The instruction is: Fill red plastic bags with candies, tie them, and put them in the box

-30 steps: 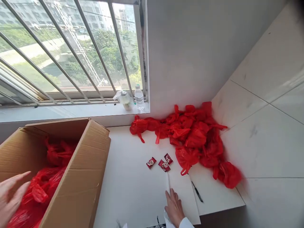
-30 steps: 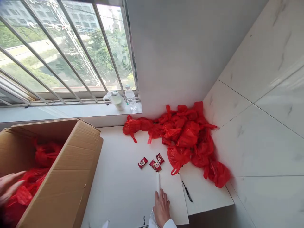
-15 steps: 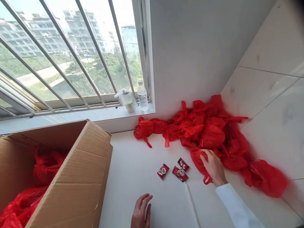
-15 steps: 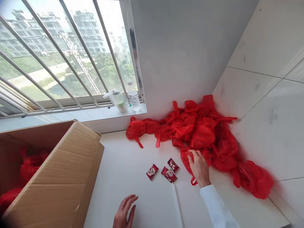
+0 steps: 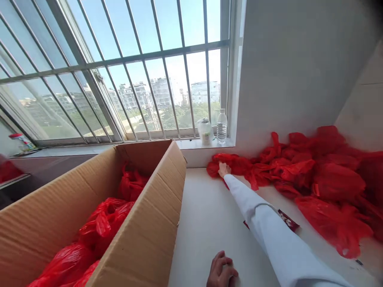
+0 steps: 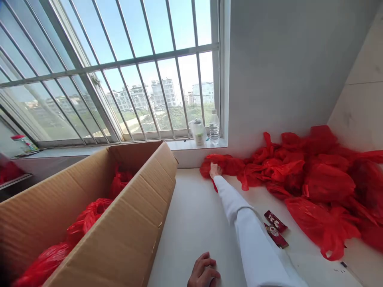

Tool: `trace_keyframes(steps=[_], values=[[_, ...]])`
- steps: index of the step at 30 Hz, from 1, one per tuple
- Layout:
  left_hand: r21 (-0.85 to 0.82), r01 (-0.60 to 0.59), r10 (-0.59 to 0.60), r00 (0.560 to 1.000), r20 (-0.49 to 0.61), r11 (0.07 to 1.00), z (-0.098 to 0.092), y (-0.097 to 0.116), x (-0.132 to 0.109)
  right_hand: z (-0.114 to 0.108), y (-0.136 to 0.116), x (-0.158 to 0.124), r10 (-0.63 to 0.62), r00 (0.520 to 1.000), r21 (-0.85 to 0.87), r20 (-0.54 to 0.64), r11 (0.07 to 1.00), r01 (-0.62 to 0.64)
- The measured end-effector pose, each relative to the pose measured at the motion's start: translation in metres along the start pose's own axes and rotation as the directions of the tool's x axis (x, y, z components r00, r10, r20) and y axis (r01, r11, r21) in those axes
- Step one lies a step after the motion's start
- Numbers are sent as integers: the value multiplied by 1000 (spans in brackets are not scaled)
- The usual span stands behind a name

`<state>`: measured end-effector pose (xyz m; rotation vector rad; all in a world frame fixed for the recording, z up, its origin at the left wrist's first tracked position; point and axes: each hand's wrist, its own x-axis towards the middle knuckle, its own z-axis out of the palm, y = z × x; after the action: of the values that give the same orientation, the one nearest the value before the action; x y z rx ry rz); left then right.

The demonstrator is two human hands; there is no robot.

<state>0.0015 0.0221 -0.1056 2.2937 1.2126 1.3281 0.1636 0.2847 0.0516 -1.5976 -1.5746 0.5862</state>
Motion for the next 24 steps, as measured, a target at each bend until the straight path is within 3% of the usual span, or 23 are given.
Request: trace_keyframes(steps=[4, 7, 10, 14, 16, 19, 21, 24], values=[[-22, -4, 5, 1000, 23, 1000, -17, 13, 7, -8, -5, -13, 41, 999, -75, 18, 996, -39], [-32, 43, -44, 999, -23, 999, -30, 26, 12, -23, -6, -35, 33, 999, -105, 29, 994, -30], [-35, 61, -65, 991, -119, 998, -44, 35, 24, -35, -7, -81, -2, 999, -95, 43, 995, 7], [-43, 49, -56, 981, -187, 998, -55, 35, 56, -33, -5, -170, -39, 998, -16, 41, 999, 40], [-46, 21, -27, 992, -127, 999, -53, 31, 71, -28, -2, -213, -34, 999, 40, 29, 999, 33], [-70, -72, 77, 995, 70, 995, -45, 25, 82, -23, 7, -260, -11, 1000, 118, 1, 993, 11], [-88, -125, 139, 975, 175, 988, -39, 22, 80, -20, 15, -278, 6, 1000, 143, -28, 990, -2], [-72, -147, 159, 966, 206, 987, -32, 22, 72, -16, 24, -288, 13, 997, 124, -75, 992, -3]])
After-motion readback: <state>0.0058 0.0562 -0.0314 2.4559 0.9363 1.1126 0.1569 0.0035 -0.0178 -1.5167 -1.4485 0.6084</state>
